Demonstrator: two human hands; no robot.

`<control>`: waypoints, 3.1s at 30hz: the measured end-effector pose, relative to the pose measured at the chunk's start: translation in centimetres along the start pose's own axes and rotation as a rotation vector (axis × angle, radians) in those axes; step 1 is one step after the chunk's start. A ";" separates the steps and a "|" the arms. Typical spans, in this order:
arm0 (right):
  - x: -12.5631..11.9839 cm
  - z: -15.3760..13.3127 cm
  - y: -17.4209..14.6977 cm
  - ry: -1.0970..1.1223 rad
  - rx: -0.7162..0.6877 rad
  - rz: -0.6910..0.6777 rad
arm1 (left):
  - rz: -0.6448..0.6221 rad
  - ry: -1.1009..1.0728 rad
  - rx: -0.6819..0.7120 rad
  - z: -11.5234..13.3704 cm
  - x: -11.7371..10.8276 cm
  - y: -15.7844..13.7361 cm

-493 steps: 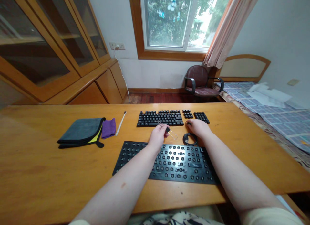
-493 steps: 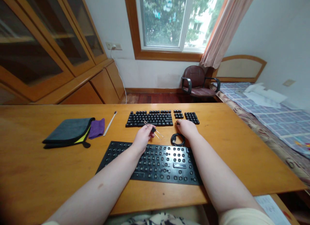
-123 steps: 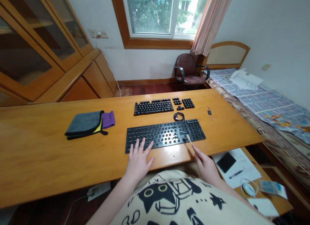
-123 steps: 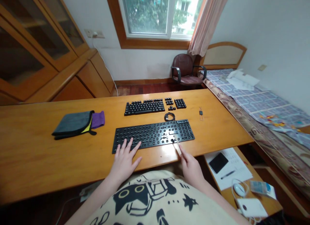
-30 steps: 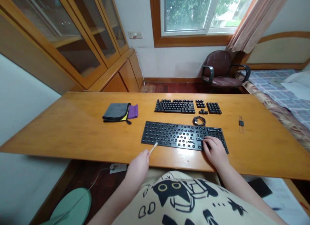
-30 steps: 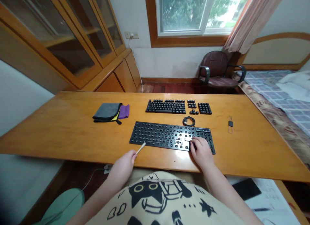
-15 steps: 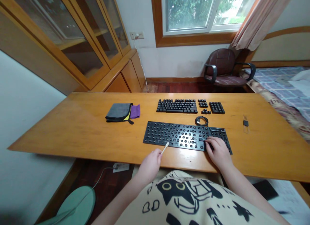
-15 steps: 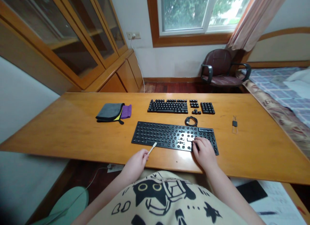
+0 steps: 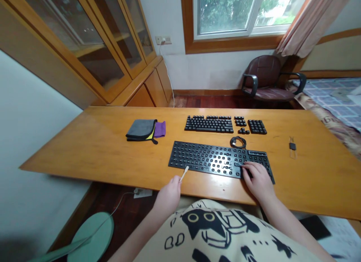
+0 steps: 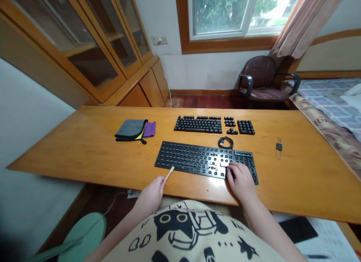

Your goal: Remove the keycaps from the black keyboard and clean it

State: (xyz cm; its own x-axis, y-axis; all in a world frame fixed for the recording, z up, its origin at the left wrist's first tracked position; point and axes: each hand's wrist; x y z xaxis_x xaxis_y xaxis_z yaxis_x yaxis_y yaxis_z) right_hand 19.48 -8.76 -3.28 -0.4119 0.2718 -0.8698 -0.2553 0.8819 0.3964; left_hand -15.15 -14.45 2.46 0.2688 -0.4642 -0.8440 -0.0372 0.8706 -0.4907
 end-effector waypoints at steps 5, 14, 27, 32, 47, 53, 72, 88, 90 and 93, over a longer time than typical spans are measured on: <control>-0.1 -0.1 0.0 -0.001 -0.003 -0.006 | 0.079 0.005 -0.340 -3.3 -1.3 -0.4; -0.2 0.0 0.0 -0.011 -0.010 -0.004 | -0.016 0.010 -0.183 -1.4 -0.8 -0.2; -0.2 0.0 0.0 -0.009 -0.015 -0.006 | 0.127 -0.008 -0.263 -2.1 -1.5 0.5; -0.3 -0.2 0.1 0.004 0.007 -0.010 | 0.209 -0.009 -0.073 0.0 -2.7 1.5; -0.2 -0.3 0.0 0.044 0.013 -0.006 | 0.121 -0.105 -0.020 -1.1 -4.8 5.5; 0.0 -0.2 0.0 0.034 0.016 -0.003 | 0.221 0.064 -0.360 -8.9 -8.6 5.1; -0.3 -0.5 0.0 0.054 0.013 -0.015 | 0.111 -0.010 0.189 4.4 -7.4 10.3; -0.4 -0.5 0.0 0.045 0.032 -0.023 | 0.266 -0.013 0.098 2.7 -7.6 7.7; -0.4 -0.5 0.0 0.043 0.037 -0.031 | 0.205 -0.006 0.247 6.2 -6.1 8.0; -0.3 -0.4 -0.1 0.043 0.042 -0.033 | 0.084 0.057 0.369 9.7 -4.5 8.1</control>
State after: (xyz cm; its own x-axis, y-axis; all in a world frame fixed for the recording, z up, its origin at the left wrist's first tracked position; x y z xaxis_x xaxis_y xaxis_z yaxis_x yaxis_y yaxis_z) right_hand 19.33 -9.10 -2.95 -0.4415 0.2259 -0.8684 -0.2327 0.9059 0.3540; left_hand -7.36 -3.69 4.35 0.2256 -0.3881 -0.8936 0.2952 0.9013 -0.3169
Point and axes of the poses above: each hand's wrist, its own y-axis towards the middle knuckle, its own x-axis out of the palm, z = x × y, and after that the axes turned 7 degrees about -z, right-handed
